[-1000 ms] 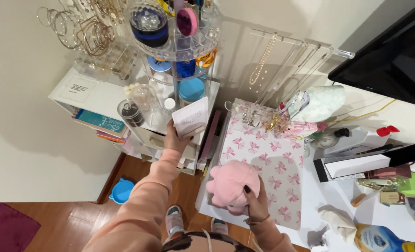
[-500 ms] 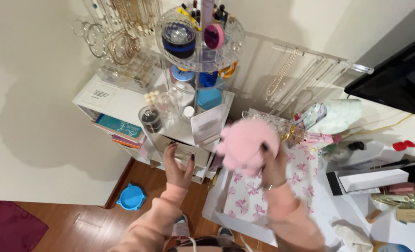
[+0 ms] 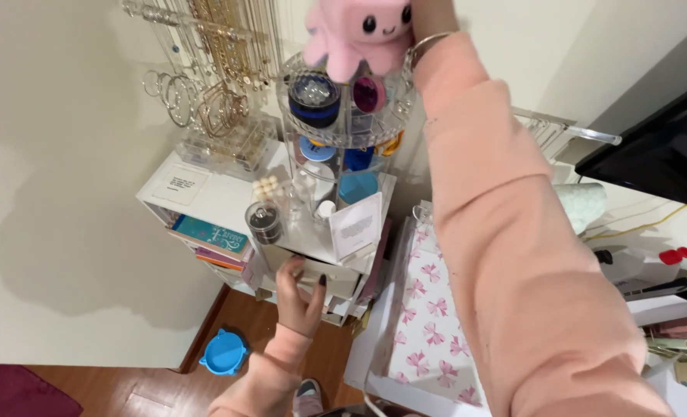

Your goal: The person organizes small items in a bedroom, picking up a card and placing it in a drawer, moving a plush toy, handling a pouch and coins, and arranging figurines and a framed photo on a desk.

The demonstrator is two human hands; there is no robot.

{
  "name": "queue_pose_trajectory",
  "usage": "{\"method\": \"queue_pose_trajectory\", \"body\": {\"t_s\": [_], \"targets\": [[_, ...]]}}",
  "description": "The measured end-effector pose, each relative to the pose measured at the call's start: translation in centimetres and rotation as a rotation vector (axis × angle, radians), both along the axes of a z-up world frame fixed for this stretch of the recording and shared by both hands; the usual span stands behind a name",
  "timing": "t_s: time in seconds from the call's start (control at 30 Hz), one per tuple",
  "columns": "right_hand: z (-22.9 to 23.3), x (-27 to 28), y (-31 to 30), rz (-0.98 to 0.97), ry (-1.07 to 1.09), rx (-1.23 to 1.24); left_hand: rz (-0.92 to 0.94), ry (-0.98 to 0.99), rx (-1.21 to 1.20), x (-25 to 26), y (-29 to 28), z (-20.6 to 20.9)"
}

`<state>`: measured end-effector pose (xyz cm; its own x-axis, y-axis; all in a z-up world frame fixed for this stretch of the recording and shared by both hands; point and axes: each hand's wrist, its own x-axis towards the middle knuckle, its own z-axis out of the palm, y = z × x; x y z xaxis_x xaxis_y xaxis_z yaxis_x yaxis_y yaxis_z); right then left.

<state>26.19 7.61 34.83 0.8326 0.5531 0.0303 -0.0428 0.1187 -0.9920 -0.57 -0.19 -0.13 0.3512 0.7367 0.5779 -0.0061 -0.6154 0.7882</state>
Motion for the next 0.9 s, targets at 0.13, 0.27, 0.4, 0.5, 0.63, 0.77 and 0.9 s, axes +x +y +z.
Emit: {"method": "queue_pose_trajectory", "body": {"t_s": [0.13,0.27,0.4,0.5,0.63,0.77,0.9], "targets": [[-3.1,1.4,1.7,-0.012,0.004,-0.184,-0.020,0.058,-0.089,-1.1,0.5,-0.3],[-4.4,0.6,-0.1,0.058,-0.082,-0.173,-0.028,0.043,-0.139,-1.1,1.1,-0.9],[-7.7,4.9,1.9,0.080,-0.339,-0.116,-0.060,0.055,-0.231,-0.2,1.2,-0.7],[-10.2,8.0,3.3,0.064,-0.512,-0.095,-0.085,0.060,-0.239,0.2,0.9,-0.9],[-10.3,8.2,3.2,0.038,-0.508,-0.088,-0.086,0.080,-0.232,0.4,0.8,-1.4],[-10.6,9.1,2.7,-0.034,-0.598,-0.044,-0.090,0.094,-0.229,0.2,0.8,-1.7],[-8.3,5.9,-0.6,-0.002,-0.525,-0.122,-0.112,0.087,-0.235,0.2,0.8,-1.5]]}}
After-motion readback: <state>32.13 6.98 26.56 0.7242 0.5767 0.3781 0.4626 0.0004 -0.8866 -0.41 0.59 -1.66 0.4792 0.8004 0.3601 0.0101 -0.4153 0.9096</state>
